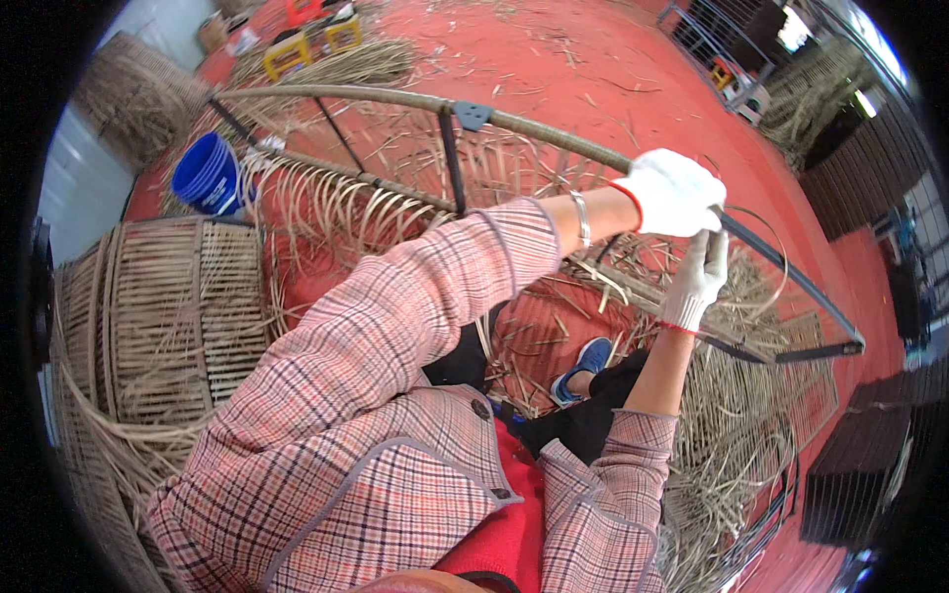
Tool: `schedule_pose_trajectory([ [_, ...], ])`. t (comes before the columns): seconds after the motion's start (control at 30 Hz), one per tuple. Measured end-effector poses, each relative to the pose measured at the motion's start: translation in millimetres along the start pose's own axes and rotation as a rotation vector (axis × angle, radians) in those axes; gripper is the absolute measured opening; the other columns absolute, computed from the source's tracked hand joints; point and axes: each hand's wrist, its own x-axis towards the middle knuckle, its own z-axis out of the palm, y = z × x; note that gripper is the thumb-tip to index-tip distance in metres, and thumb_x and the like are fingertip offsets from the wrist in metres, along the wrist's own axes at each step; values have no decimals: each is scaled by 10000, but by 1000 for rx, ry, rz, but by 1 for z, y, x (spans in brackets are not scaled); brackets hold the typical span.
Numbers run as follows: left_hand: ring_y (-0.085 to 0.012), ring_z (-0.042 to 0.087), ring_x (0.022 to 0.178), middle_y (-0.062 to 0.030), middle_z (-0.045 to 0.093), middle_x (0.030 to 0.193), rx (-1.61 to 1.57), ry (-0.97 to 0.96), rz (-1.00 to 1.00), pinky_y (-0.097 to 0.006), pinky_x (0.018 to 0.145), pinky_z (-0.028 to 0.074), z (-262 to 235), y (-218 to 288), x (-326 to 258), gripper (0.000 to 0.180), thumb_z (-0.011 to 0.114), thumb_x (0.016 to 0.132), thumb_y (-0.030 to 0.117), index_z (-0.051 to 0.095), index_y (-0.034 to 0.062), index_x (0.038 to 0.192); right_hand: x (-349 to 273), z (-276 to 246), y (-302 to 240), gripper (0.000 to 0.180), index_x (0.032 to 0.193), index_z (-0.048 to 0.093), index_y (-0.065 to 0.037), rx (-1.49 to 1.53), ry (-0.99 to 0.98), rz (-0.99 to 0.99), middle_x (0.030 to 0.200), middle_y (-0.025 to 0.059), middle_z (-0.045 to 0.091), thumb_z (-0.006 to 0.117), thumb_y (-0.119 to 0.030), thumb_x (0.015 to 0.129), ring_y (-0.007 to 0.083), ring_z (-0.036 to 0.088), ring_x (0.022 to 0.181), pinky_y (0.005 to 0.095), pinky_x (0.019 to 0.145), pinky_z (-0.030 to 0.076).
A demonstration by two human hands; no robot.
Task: The person sits on the floor and weaves thin dried plant strips around a metal frame to form a basket. They repeatedly thread the strips through the frame and secure them with a handheld tool.
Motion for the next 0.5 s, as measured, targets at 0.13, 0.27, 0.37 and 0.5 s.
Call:
schedule_pose_trajectory([
  [0.13, -334, 742, 908, -140, 757, 923, -1, -4, -32, -487, 784, 585, 12, 5, 4, 332, 620, 904, 392, 761, 98, 968, 14, 5, 26, 357, 1377, 607, 40, 14, 36, -12, 1268, 89, 680, 582, -137, 1067, 138, 620, 1116, 288, 947, 499],
  [0.27, -343, 741, 866, -132, 745, 842, 56, 109, 34, -500, 716, 579, 15, 7, 4, 332, 639, 903, 406, 750, 93, 896, -2, -15, -14, 247, 1220, 695, 50, -597, 47, -237, 1099, 131, 750, 613, -72, 1021, 160, 685, 948, 312, 858, 540],
  [0.37, -321, 738, 912, -100, 757, 911, 35, 100, 80, -483, 756, 578, 15, 6, 1, 296, 637, 920, 416, 750, 146, 966, -18, -26, -62, 198, 1094, 727, 43, -657, -69, -275, 969, 134, 744, 674, -114, 986, 197, 696, 881, 331, 835, 540],
  [0.5, -314, 718, 964, -89, 742, 999, 28, 167, 126, -458, 800, 573, 12, 4, 0, 242, 613, 960, 363, 723, 196, 1096, -2, -43, -131, 127, 911, 716, -35, -730, -218, -486, 771, 96, 637, 740, -159, 908, 237, 606, 723, 359, 684, 480],
])
